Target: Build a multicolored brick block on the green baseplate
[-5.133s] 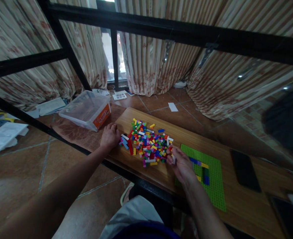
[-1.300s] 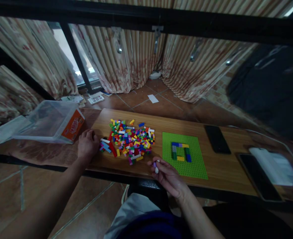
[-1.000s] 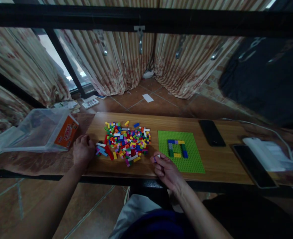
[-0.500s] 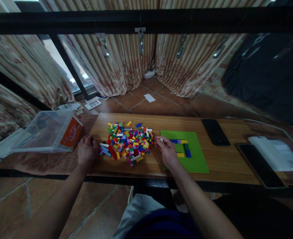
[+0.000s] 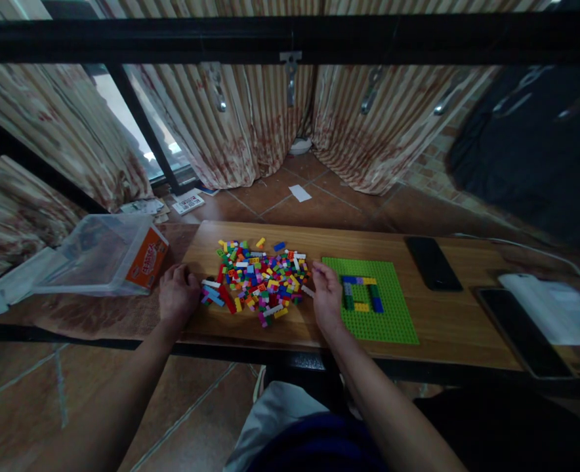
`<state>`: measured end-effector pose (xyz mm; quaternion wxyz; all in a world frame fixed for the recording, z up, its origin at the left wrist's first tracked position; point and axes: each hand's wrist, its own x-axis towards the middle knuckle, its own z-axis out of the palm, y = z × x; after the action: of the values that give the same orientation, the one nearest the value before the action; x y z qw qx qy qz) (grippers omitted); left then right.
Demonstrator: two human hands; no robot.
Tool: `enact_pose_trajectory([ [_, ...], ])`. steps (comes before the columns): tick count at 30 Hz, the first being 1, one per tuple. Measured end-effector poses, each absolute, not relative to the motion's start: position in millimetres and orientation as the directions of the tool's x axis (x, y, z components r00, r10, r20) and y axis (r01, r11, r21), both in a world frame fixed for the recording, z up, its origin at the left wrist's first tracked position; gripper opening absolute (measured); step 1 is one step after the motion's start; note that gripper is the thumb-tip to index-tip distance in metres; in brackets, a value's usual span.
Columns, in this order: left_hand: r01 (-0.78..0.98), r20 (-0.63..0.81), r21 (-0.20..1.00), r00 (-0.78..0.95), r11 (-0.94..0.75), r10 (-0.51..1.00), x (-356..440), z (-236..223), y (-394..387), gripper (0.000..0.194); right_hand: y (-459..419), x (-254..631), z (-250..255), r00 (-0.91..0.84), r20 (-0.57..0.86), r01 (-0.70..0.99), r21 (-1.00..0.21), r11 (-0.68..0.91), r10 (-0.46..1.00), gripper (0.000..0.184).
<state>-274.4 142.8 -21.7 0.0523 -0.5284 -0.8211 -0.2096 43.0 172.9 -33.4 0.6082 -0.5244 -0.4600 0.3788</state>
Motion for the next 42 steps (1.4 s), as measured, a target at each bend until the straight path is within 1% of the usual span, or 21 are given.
enact_pose_trajectory([
  [3, 0.884, 0.299, 0.299, -0.445, 0.36, 0.844, -274, -20, 143, 0.038, 170, 57, -30, 0.346, 0.17, 0.02, -0.985, 0.174, 0.923, 0.026],
  [6, 0.882, 0.289, 0.298, -0.448, 0.365, 0.846, -273, -20, 142, 0.039, 162, 71, -21, 0.36, 0.174, 0.041, -0.984, 0.171, 0.917, 0.026],
  [10, 0.883, 0.286, 0.292, -0.447, 0.367, 0.847, -275, -21, 142, 0.041, 141, 92, -11, 0.313, 0.129, 0.037, -0.992, 0.124, 0.941, 0.029],
  [13, 0.895, 0.301, 0.279, -0.426, 0.349, 0.853, -277, -22, 142, 0.043, 121, 114, -10, 0.287, 0.097, 0.077, -0.994, 0.078, 0.953, 0.033],
  [16, 0.895, 0.297, 0.272, -0.427, 0.353, 0.854, -276, -21, 143, 0.044, 104, 145, -12, 0.304, 0.069, 0.218, -0.976, 0.001, 0.95, 0.036],
  [18, 0.893, 0.291, 0.265, -0.433, 0.363, 0.853, -275, -19, 144, 0.045, 97, 167, -12, 0.327, 0.07, 0.369, -0.927, -0.06, 0.942, 0.037],
  [20, 0.893, 0.284, 0.257, -0.436, 0.371, 0.854, -274, -18, 144, 0.046, 95, 186, -10, 0.325, 0.096, 0.506, -0.858, -0.087, 0.941, 0.037],
  [21, 0.892, 0.279, 0.254, -0.437, 0.374, 0.855, -273, -17, 144, 0.046, 96, 194, -10, 0.309, 0.122, 0.561, -0.824, -0.078, 0.943, 0.038],
  [23, 0.895, 0.282, 0.25, -0.433, 0.37, 0.856, -273, -17, 144, 0.046, 100, 204, -10, 0.246, 0.194, 0.644, -0.765, -0.011, 0.95, 0.037],
  [25, 0.901, 0.294, 0.246, -0.419, 0.356, 0.859, -273, -17, 144, 0.046, 105, 207, -11, 0.174, 0.257, 0.69, -0.72, 0.068, 0.951, 0.035],
  [28, 0.91, 0.305, 0.238, -0.401, 0.339, 0.864, -273, -17, 144, 0.046, 113, 205, -16, 0.116, 0.289, 0.713, -0.69, 0.123, 0.95, 0.031],
  [33, 0.897, 0.277, 0.243, -0.43, 0.37, 0.859, -273, -16, 144, 0.046, 119, 205, -23, 0.087, 0.274, 0.716, -0.686, 0.131, 0.958, 0.028],
  [42, 0.885, 0.261, 0.268, -0.448, 0.381, 0.855, -272, -15, 144, 0.044, 120, 214, -25, 0.059, 0.253, 0.698, -0.702, 0.141, 0.966, 0.029],
])
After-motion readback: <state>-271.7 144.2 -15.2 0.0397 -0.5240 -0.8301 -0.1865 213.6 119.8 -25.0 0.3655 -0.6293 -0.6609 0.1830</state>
